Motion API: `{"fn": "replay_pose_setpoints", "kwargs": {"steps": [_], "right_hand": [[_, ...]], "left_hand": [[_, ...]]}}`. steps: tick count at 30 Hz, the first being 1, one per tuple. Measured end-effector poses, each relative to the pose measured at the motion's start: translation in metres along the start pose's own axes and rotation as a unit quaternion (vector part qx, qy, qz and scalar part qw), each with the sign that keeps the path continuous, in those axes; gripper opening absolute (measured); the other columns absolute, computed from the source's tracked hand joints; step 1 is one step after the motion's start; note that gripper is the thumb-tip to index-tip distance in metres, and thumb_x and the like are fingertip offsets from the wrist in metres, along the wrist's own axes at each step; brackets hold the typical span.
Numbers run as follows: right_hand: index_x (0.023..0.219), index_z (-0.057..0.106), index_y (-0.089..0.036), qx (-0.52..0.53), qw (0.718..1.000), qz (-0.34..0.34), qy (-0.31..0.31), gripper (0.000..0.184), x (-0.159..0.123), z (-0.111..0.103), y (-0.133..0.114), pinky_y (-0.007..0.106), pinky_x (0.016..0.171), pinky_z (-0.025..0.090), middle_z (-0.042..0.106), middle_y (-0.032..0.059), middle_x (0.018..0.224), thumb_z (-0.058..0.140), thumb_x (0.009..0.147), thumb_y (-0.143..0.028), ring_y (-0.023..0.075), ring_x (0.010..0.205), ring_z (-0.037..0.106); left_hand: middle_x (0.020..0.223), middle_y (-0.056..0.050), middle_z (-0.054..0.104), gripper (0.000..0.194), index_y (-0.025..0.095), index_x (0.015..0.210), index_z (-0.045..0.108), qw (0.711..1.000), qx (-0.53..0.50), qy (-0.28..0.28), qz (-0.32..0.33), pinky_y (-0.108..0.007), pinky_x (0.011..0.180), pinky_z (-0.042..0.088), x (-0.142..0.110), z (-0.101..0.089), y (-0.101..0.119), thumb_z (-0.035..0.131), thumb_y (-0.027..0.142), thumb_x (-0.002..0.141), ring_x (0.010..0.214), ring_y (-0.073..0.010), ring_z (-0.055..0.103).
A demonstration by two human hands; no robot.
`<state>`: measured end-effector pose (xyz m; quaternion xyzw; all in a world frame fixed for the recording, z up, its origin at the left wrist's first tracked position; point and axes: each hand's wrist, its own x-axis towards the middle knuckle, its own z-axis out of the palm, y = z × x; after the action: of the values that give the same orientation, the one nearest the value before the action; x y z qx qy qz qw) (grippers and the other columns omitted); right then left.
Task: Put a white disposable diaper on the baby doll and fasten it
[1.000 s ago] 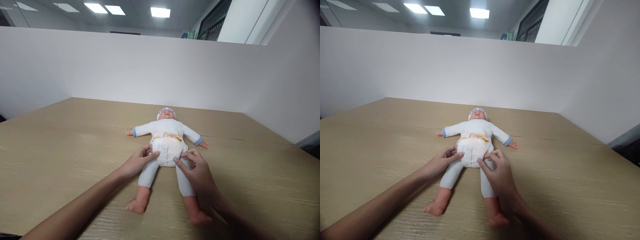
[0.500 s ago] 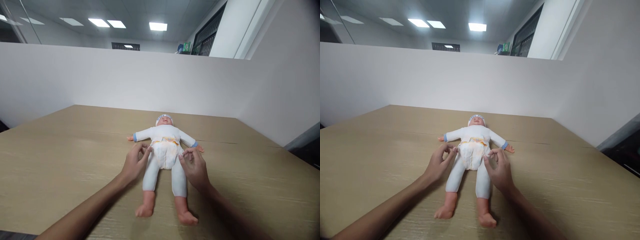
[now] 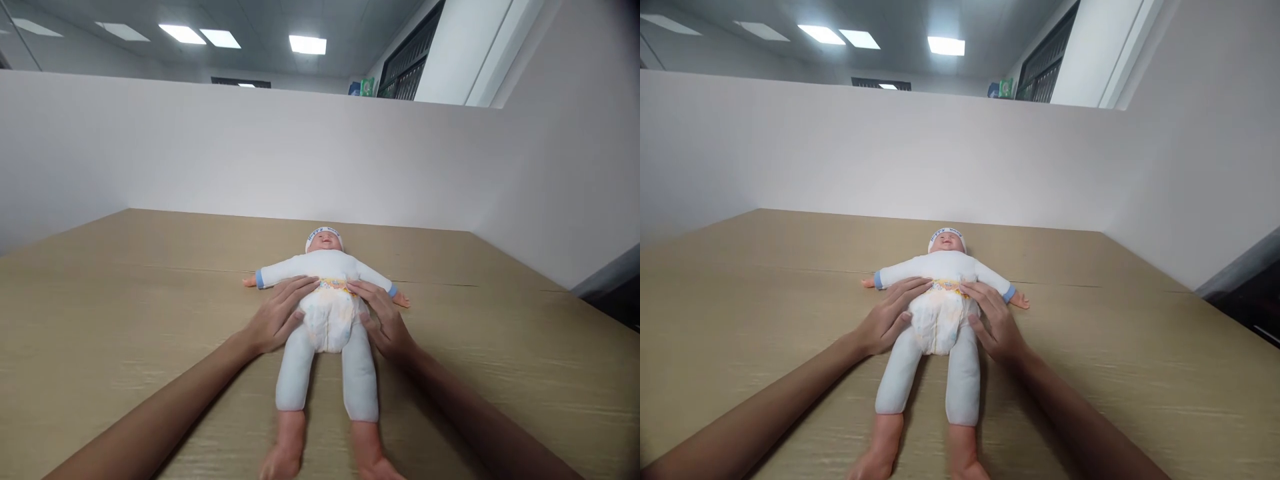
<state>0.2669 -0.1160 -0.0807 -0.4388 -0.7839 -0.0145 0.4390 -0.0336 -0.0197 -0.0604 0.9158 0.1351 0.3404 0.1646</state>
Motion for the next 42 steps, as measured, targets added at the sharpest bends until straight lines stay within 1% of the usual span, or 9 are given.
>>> {"fn": "replay_pose_setpoints", "kwargs": {"steps": [8,18,22,25,28,30,35,38,42], "right_hand": [[0.174,0.035,-0.025,-0.053,0.995,-0.058,-0.058,0.065,0.001,-0.005,0.001,0.059,0.133,0.035,0.048,0.0094,0.174,0.048,0.110,-0.033,0.0312,0.162,0.043],[0.175,0.032,-0.025,-0.058,0.993,-0.069,-0.080,0.065,0.003,-0.009,-0.001,0.060,0.135,0.034,0.047,0.0087,0.175,0.044,0.112,-0.033,0.0291,0.164,0.041],[0.176,0.030,-0.027,-0.071,0.992,-0.071,-0.077,0.066,0.002,-0.011,-0.004,0.062,0.135,0.031,0.043,0.0085,0.177,0.044,0.112,-0.036,0.0301,0.165,0.039],[0.178,0.023,-0.027,-0.096,0.991,-0.066,-0.062,0.069,-0.002,-0.015,0.001,0.064,0.136,0.028,0.038,0.0087,0.179,0.041,0.112,-0.038,0.0313,0.167,0.034],[0.178,0.022,-0.026,-0.131,0.991,-0.007,-0.028,0.068,-0.006,-0.017,0.019,0.062,0.137,0.025,0.039,0.0095,0.179,0.037,0.113,-0.038,0.0297,0.168,0.033],[0.175,0.031,-0.021,-0.161,0.985,0.057,-0.010,0.066,-0.006,-0.016,0.035,0.060,0.136,0.025,0.044,0.0128,0.176,0.040,0.112,-0.040,0.0303,0.166,0.036],[0.157,0.055,-0.010,-0.199,0.955,0.219,-0.014,0.064,0.007,-0.003,0.065,0.057,0.120,0.044,0.065,0.0232,0.155,0.052,0.105,-0.046,0.0384,0.142,0.059],[0.145,0.066,-0.010,-0.199,0.941,0.273,-0.009,0.055,0.020,0.008,0.061,0.049,0.110,0.048,0.074,0.0239,0.139,0.055,0.101,-0.042,0.0368,0.126,0.066],[0.117,0.079,-0.015,-0.178,0.915,0.363,0.002,0.040,0.032,0.016,0.036,0.038,0.089,0.050,0.082,0.0217,0.115,0.055,0.099,-0.042,0.0329,0.104,0.073]], "left_hand": [[0.177,-0.008,0.042,0.065,0.029,0.174,0.034,0.999,0.015,-0.043,0.021,-0.056,0.136,0.025,0.004,-0.003,-0.001,0.024,0.056,0.117,0.166,-0.0347,0.033],[0.177,-0.008,0.043,0.063,0.029,0.173,0.036,0.999,0.021,-0.033,0.014,-0.055,0.136,0.026,0.005,-0.002,0.002,0.022,0.054,0.117,0.166,-0.0325,0.034],[0.178,-0.009,0.040,0.066,0.028,0.176,0.029,0.998,0.048,-0.039,0.022,-0.055,0.136,0.026,0.002,-0.001,0.001,0.022,0.057,0.117,0.167,-0.0325,0.031],[0.178,-0.012,0.040,0.073,0.023,0.178,0.022,0.997,0.078,0.005,0.014,-0.053,0.136,0.026,-0.003,-0.003,-0.004,0.021,0.061,0.115,0.167,-0.0332,0.030],[0.177,-0.013,0.042,0.068,0.022,0.176,0.023,0.989,0.118,0.079,-0.043,-0.050,0.135,0.027,-0.006,-0.007,-0.015,0.022,0.054,0.117,0.166,-0.0307,0.032],[0.175,-0.014,0.043,0.064,0.019,0.174,0.028,0.975,0.162,0.100,-0.110,-0.048,0.134,0.026,-0.005,-0.010,-0.026,0.029,0.048,0.117,0.165,-0.0294,0.033],[0.157,-0.020,0.062,0.060,0.012,0.154,0.053,0.933,0.252,0.033,-0.255,-0.048,0.126,0.033,0.010,-0.010,-0.051,0.053,0.049,0.108,0.148,-0.0351,0.051],[0.138,-0.021,0.073,0.049,0.014,0.141,0.063,0.920,0.263,0.021,-0.290,-0.051,0.118,0.036,0.024,-0.004,-0.050,0.058,0.046,0.104,0.132,-0.0382,0.061],[0.118,-0.025,0.078,0.037,0.013,0.123,0.067,0.898,0.269,0.018,-0.349,-0.052,0.109,0.040,0.037,0.004,-0.024,0.062,0.043,0.101,0.120,-0.0412,0.067]]}}
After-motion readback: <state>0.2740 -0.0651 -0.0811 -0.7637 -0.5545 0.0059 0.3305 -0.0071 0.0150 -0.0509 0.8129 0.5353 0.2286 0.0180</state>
